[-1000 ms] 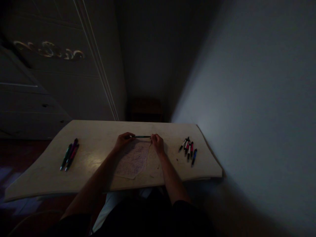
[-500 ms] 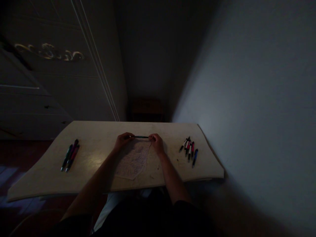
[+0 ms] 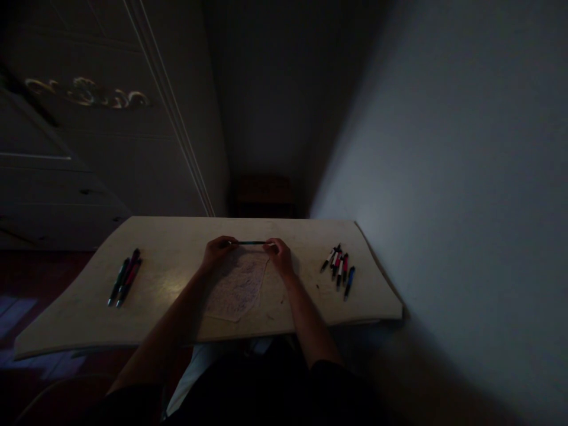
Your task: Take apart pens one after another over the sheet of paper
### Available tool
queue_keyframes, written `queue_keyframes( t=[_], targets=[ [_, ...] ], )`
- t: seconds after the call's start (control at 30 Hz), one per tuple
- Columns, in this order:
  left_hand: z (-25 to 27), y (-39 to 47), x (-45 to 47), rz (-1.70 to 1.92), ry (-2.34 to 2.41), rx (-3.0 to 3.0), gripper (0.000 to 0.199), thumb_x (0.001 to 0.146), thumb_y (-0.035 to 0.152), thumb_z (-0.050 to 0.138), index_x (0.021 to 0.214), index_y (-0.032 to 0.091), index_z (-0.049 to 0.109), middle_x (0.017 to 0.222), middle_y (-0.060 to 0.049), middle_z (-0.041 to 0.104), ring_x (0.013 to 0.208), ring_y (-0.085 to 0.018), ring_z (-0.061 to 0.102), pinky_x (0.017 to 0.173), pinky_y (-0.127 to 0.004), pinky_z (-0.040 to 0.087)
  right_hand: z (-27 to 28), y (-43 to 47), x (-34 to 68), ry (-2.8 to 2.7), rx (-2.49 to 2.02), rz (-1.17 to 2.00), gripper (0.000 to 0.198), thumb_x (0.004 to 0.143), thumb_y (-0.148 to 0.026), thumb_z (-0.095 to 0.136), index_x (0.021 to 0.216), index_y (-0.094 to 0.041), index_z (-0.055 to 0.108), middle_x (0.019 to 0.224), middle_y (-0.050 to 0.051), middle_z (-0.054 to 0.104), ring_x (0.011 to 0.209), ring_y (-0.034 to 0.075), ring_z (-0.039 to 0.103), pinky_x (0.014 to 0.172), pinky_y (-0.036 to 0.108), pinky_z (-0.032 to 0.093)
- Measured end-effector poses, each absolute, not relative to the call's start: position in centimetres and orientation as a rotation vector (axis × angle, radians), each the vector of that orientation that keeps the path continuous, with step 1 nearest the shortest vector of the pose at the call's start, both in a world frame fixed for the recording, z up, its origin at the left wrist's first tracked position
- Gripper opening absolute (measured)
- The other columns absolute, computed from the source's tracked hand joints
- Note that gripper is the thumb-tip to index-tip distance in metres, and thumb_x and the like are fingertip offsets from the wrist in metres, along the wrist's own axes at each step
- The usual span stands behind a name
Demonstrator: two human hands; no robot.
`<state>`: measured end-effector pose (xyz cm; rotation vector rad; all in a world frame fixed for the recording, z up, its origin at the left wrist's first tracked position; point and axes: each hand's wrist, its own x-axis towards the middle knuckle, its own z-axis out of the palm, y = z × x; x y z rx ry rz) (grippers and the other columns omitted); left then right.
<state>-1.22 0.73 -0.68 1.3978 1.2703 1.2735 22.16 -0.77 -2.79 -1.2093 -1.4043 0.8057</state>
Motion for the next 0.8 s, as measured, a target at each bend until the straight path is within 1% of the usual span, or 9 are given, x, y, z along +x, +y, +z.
queue_keyframes(
  t=[0.07, 0.13, 0.23, 0.33, 0.5, 0.6, 0.8],
  targets=[
    [-1.2, 1.0, -1.4, 1.288, 1.263, 1.395, 0.029, 0.062, 0.038, 0.078, 0.081, 0.016, 0.074, 0.065, -0.003, 0.064, 0.056, -0.014, 0.053, 0.053, -0.026, 0.04, -2.9, -0.7, 22.3, -1.442, -1.214, 0.754, 0.032, 0.078, -0.05, 0.066, 0.09, -0.02, 0.067, 0.083, 0.004, 0.067, 0.07, 0.016, 0.061, 0.066, 0.026, 0.048],
    [-1.6, 1.2, -1.5, 1.297, 1.248, 1.393, 0.03, 0.063, 0.038, 0.078, 0.082, 0.015, 0.074, 0.064, -0.003, 0.064, 0.056, -0.014, 0.054, 0.053, -0.025, 0.04, -3.0, -0.7, 22.4, -1.455, -1.224, 0.742, 0.03, 0.078, -0.048, 0.065, 0.085, -0.019, 0.067, 0.08, 0.004, 0.067, 0.071, 0.017, 0.06, 0.067, 0.027, 0.048],
    [-1.7, 1.3, -1.5, 1.293, 1.256, 1.417, 0.028, 0.063, 0.037, 0.078, 0.081, 0.016, 0.075, 0.062, -0.002, 0.063, 0.056, -0.014, 0.053, 0.053, -0.025, 0.039, -2.7, -0.9, 22.4, -1.479, -1.221, 0.794, 0.027, 0.08, -0.046, 0.063, 0.081, -0.019, 0.067, 0.076, 0.003, 0.065, 0.07, 0.017, 0.059, 0.068, 0.027, 0.047],
    [-1.3, 1.2, -1.4, 1.274, 1.278, 1.428, 0.024, 0.062, 0.034, 0.078, 0.078, 0.016, 0.075, 0.062, -0.003, 0.063, 0.055, -0.014, 0.052, 0.052, -0.025, 0.039, -2.2, -1.2, 22.3, -1.516, -1.203, 0.852, 0.025, 0.081, -0.043, 0.06, 0.079, -0.019, 0.066, 0.076, 0.003, 0.065, 0.073, 0.017, 0.059, 0.07, 0.027, 0.046],
    [-1.0, 1.0, -1.2, 1.262, 1.277, 1.416, 0.022, 0.061, 0.032, 0.075, 0.077, 0.016, 0.074, 0.065, -0.005, 0.066, 0.059, -0.016, 0.056, 0.056, -0.026, 0.043, -1.8, -1.5, 22.3, -1.531, -1.2, 0.909, 0.027, 0.081, -0.045, 0.059, 0.076, -0.019, 0.065, 0.075, 0.003, 0.065, 0.074, 0.018, 0.06, 0.071, 0.028, 0.044],
    [-1.0, 1.1, -1.1, 1.26, 1.267, 1.432, 0.021, 0.061, 0.031, 0.075, 0.076, 0.017, 0.074, 0.065, -0.004, 0.066, 0.059, -0.016, 0.056, 0.057, -0.026, 0.043, -1.7, -1.6, 22.3, -1.538, -1.207, 0.916, 0.032, 0.083, -0.047, 0.056, 0.071, -0.019, 0.062, 0.07, 0.002, 0.062, 0.069, 0.017, 0.058, 0.067, 0.027, 0.043],
    [-0.9, 1.0, -0.9, 1.204, 1.273, 1.428, 0.021, 0.059, 0.033, 0.077, 0.073, 0.017, 0.074, 0.059, -0.003, 0.062, 0.054, -0.015, 0.053, 0.051, -0.025, 0.039, -1.5, -1.9, 22.1, -1.536, -1.233, 0.867, 0.044, 0.088, -0.054, 0.047, 0.06, -0.021, 0.054, 0.055, -0.001, 0.052, 0.054, 0.014, 0.049, 0.058, 0.026, 0.039]
  ],
)
